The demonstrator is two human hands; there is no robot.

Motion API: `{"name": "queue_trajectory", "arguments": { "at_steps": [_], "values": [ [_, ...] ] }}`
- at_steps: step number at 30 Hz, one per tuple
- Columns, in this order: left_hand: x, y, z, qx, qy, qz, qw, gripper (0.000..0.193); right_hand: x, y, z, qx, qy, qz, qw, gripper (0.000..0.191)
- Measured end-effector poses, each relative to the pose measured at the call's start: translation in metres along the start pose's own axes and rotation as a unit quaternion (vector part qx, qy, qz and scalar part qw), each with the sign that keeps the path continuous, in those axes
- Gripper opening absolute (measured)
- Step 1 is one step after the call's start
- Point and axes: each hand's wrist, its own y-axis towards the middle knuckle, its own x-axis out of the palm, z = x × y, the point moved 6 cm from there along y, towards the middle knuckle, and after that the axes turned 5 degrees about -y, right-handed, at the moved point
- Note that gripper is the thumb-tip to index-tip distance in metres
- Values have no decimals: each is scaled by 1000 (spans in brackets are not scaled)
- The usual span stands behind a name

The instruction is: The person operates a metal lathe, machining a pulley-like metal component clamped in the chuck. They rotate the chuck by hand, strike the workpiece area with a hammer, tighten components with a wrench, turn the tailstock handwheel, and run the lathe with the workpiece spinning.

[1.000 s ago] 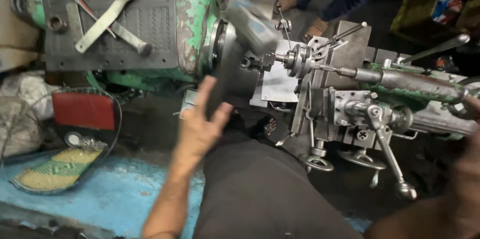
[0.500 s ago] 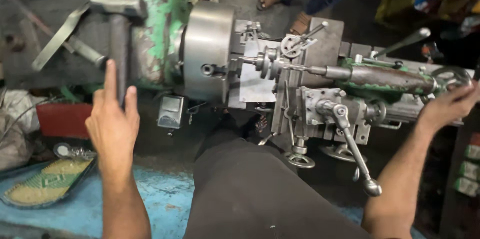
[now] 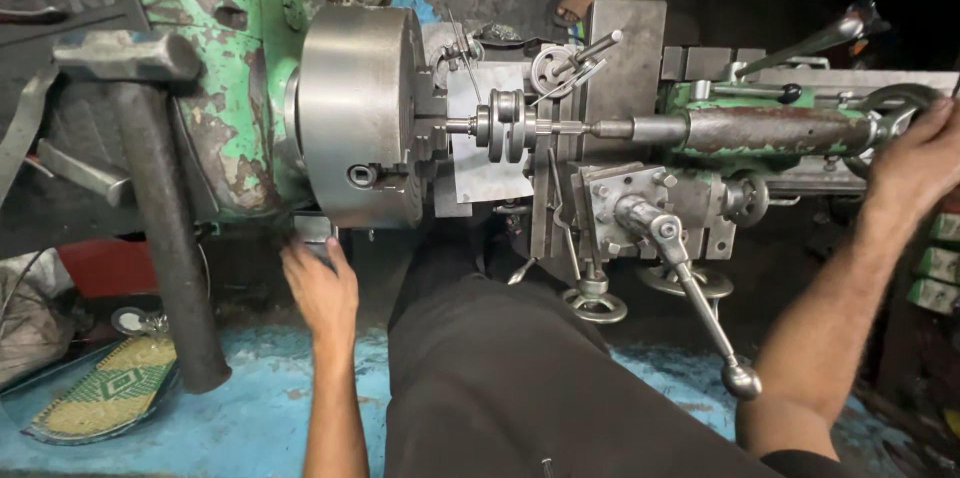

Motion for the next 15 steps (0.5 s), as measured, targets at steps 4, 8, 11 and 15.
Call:
{"name": "queue_trajectory", "arguments": {
  "at_steps": [4, 8, 11, 15],
  "values": [
    [39, -14, -77, -148, -108, -25, 983, 32, 2, -2, 6, -5, 8, -18, 1000, 38],
    [60, -12, -124, -185, -134, -79, 970, 40, 3, -6, 11, 33, 38, -44, 998, 45],
    [62, -15, -130, -151, -207, -84, 963, 45, 4, -7, 6, 22, 9, -50, 998, 47],
    [64, -15, -132, -136, -314, -89, 935, 52, 4, -5, 1, 29, -43, -33, 998, 45]
  ]
}}
